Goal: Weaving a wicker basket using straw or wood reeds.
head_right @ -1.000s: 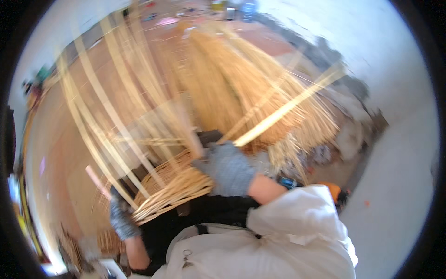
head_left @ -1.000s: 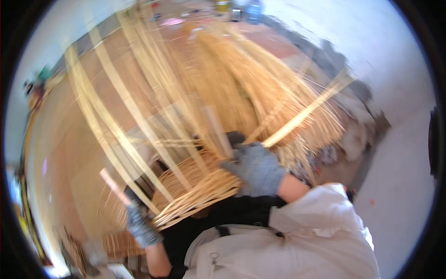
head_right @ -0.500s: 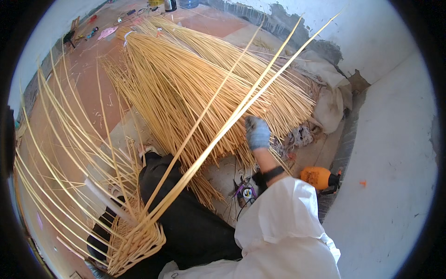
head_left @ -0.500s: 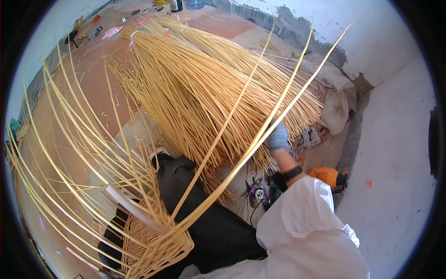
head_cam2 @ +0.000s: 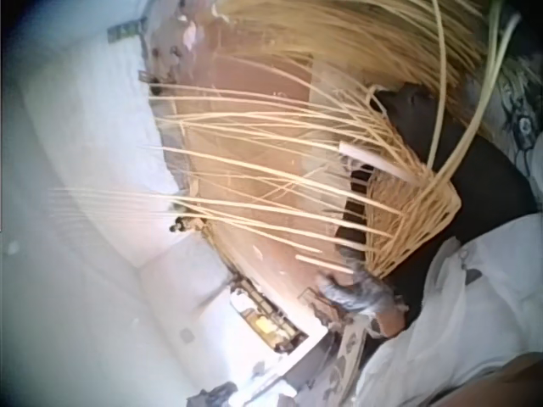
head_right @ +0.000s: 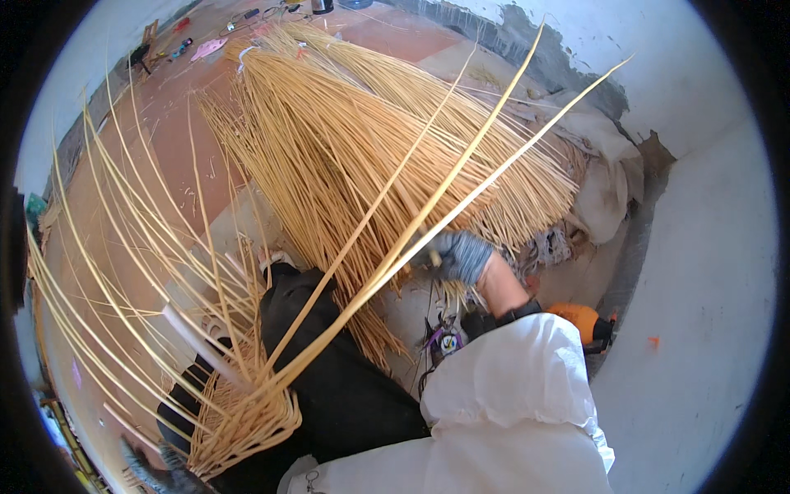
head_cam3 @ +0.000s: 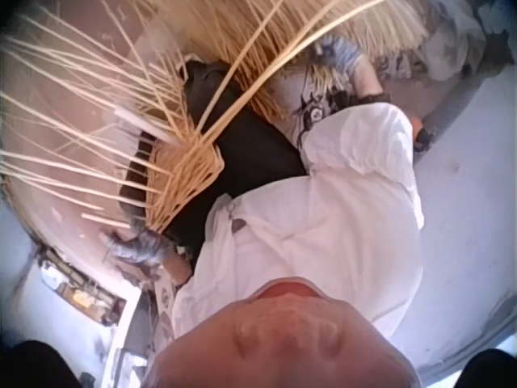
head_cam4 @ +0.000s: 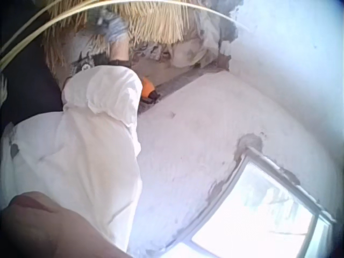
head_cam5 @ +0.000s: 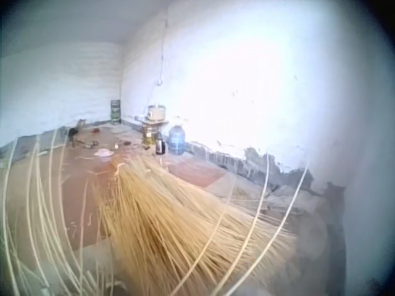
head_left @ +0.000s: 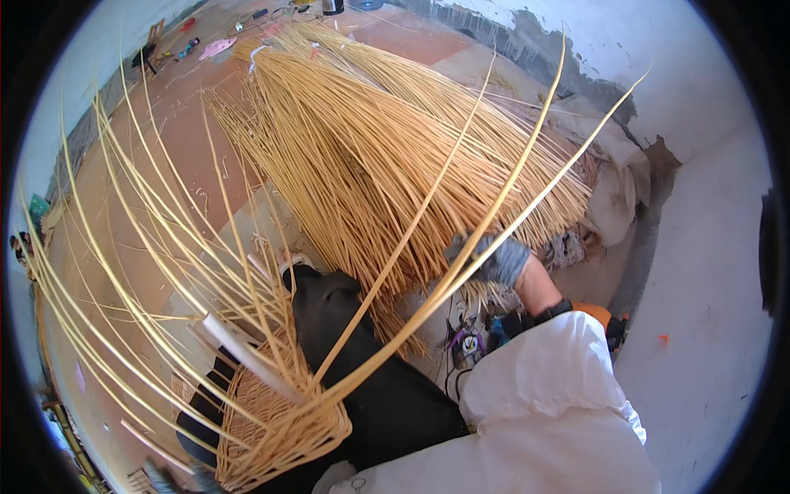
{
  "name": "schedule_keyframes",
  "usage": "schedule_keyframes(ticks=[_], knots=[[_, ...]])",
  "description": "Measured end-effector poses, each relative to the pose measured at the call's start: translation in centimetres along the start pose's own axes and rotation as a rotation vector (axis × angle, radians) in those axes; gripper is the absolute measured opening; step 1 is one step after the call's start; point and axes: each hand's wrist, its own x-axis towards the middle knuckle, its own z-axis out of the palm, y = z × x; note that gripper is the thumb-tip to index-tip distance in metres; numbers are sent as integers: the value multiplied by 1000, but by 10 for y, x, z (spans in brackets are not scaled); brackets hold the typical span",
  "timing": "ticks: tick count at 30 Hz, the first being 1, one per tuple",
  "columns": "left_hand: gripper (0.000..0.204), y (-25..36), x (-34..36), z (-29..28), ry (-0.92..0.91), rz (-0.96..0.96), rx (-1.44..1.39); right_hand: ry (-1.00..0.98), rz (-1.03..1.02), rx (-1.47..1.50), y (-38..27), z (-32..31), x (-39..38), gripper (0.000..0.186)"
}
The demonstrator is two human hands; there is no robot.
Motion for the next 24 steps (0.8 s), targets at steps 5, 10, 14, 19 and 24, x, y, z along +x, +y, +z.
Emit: schedule_keyframes(ticks=[5,10,14,19,24], knots=[[33,141,-49,129,-1238,392,-18,-151,255,43,34,114,-78,39],[41,152,-89,178,-1603,-786,-547,-219,199,-206,75,177,-117,46],[33,112,-100,144,-1776,-309,-254,-248,75,-402,95,182,-119,38],[30,70,-73,51,-1631,120,310,-90,-287,7,80,215,-119,23],[20,-5,-47,9,-936,-243,-152,-633,-560,-261,100,238,-121,24]])
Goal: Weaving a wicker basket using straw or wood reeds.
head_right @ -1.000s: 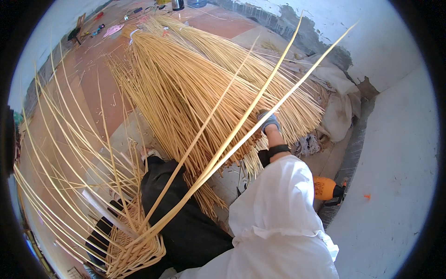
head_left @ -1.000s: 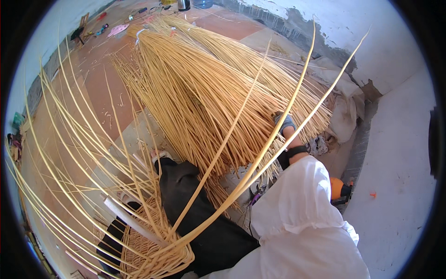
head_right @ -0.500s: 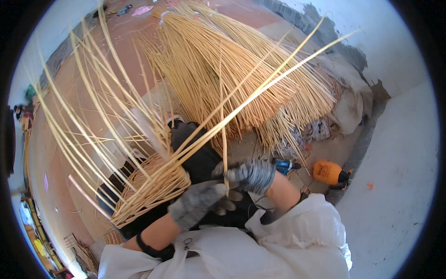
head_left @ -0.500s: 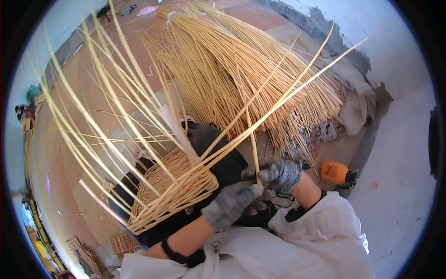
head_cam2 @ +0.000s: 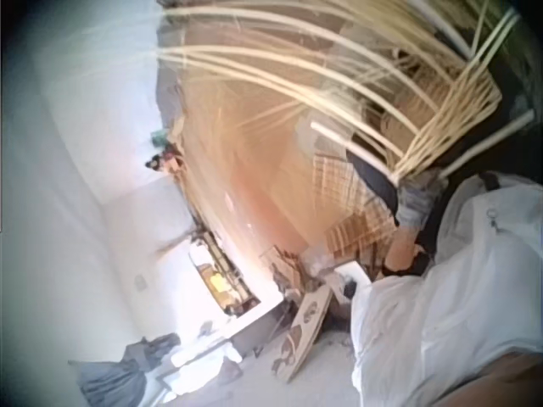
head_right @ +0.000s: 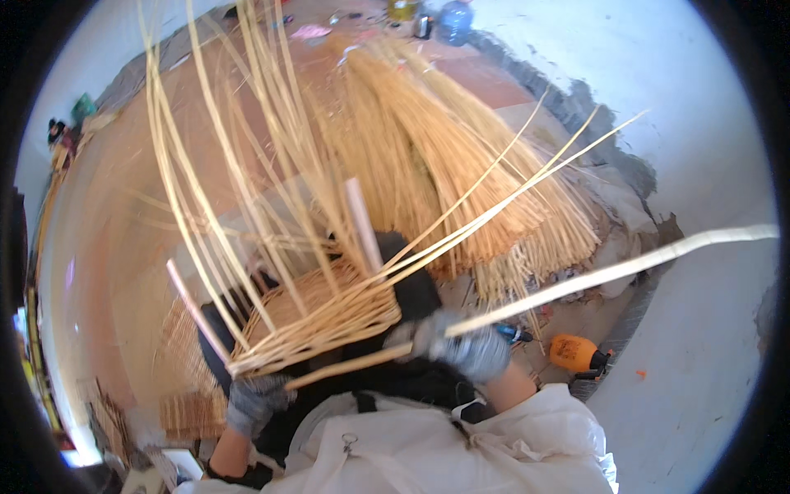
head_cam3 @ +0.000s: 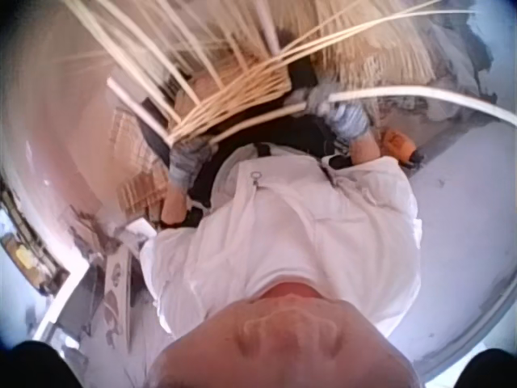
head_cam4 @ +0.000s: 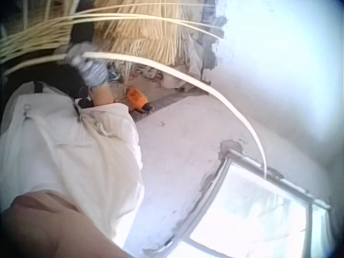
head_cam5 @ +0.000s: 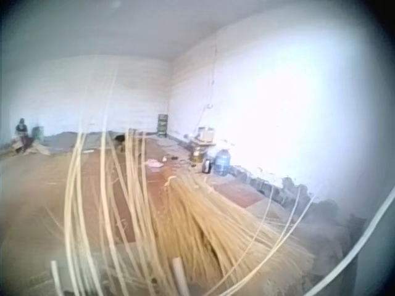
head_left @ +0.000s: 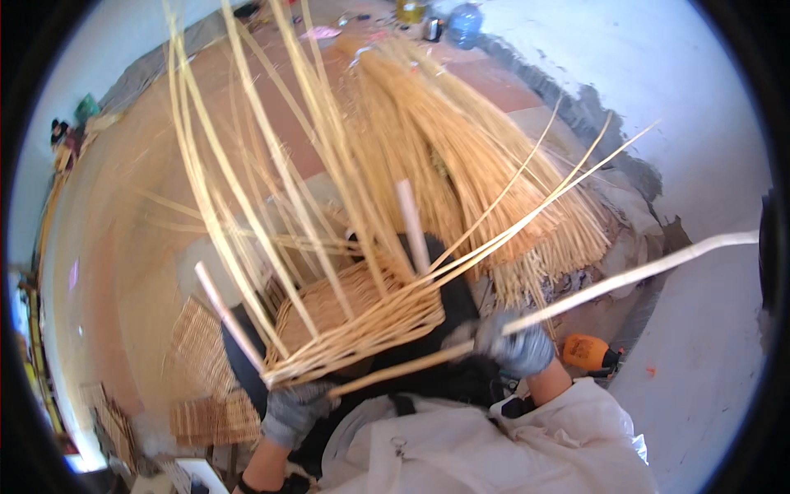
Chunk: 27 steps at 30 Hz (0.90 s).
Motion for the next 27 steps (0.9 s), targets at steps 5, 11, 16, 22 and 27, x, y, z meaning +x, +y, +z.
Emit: schedule_keyframes(ticks=[5,11,16,22,27], knots=[[17,36,-12,25,273,-5,-562,432,406,-182,-4,-16,4,31],[21,5,-16,21,240,-43,-889,92,363,-124,11,7,18,29],[22,3,-25,14,455,171,-320,229,662,-159,14,48,28,34],[24,-30,-26,15,623,91,-436,169,725,-84,49,36,33,45],[23,-34,-21,11,547,67,-785,162,633,4,51,24,25,38]])
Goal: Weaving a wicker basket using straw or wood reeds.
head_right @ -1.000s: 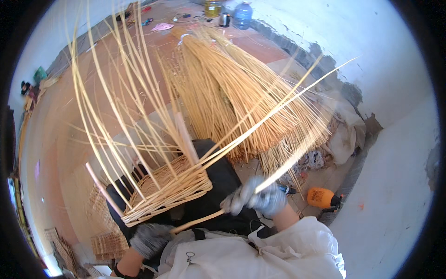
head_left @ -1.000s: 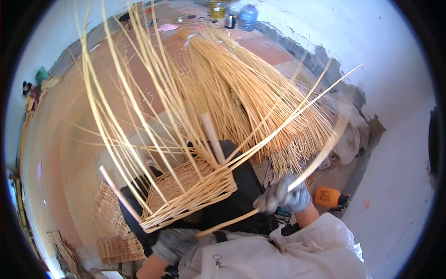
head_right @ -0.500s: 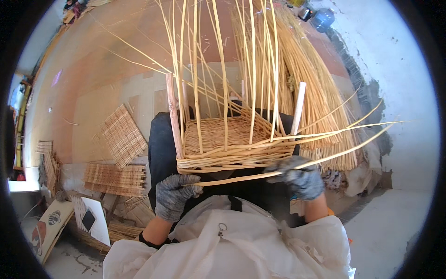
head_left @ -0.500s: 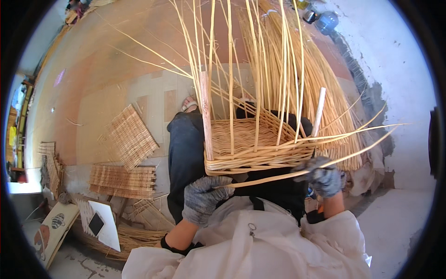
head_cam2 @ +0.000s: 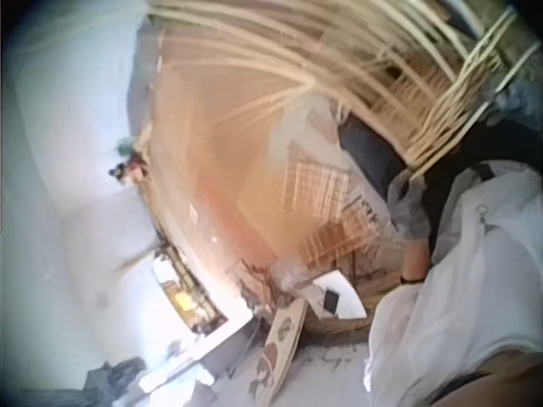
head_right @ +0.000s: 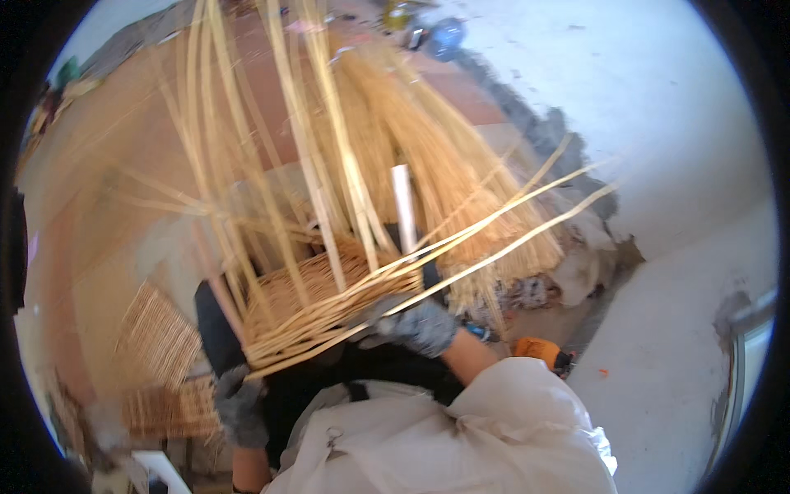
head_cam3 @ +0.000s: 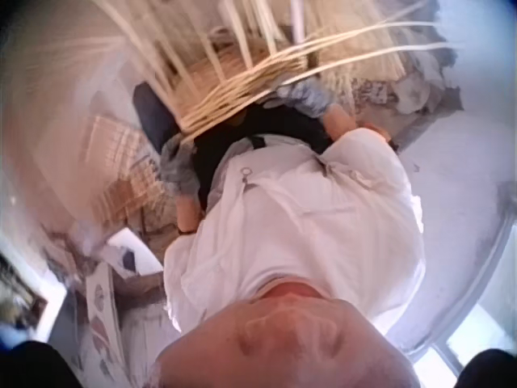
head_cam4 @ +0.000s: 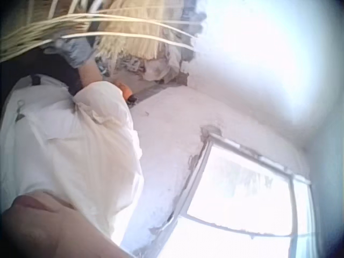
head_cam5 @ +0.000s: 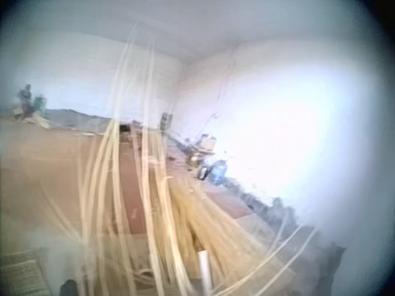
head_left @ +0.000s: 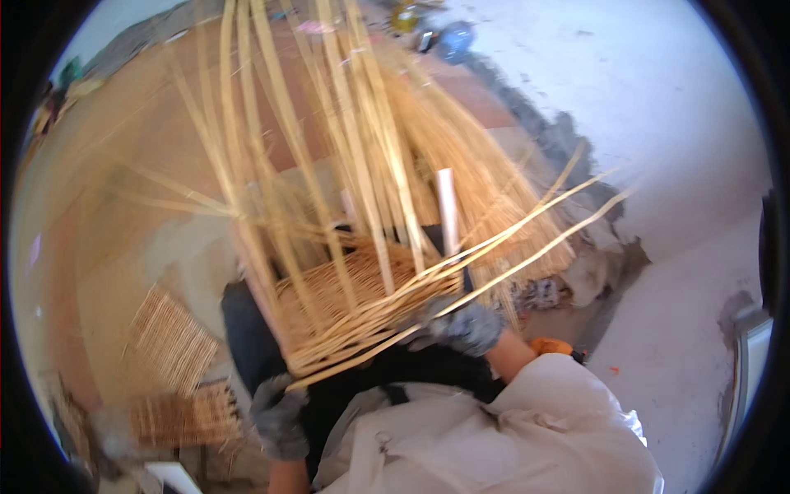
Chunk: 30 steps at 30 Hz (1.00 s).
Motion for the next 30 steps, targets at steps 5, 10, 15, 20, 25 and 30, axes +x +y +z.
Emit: schedule_keyframes(ticks=[5,10,15,20,25,30], knots=[[25,19,-1,40,-188,211,76,282,80,-96,-18,-5,-22,32],[27,21,-7,35,-213,235,99,88,-83,2,1,-31,-15,28],[26,19,-10,27,-240,242,87,176,-132,-278,12,-55,-12,22],[17,31,-8,14,259,679,422,298,-102,-112,-2,-22,-12,30],[21,43,-9,40,-177,1166,1295,260,-65,-107,-4,13,-5,33],[12,33,-5,40,-527,845,1189,7,-247,-143,-4,18,-18,22]])
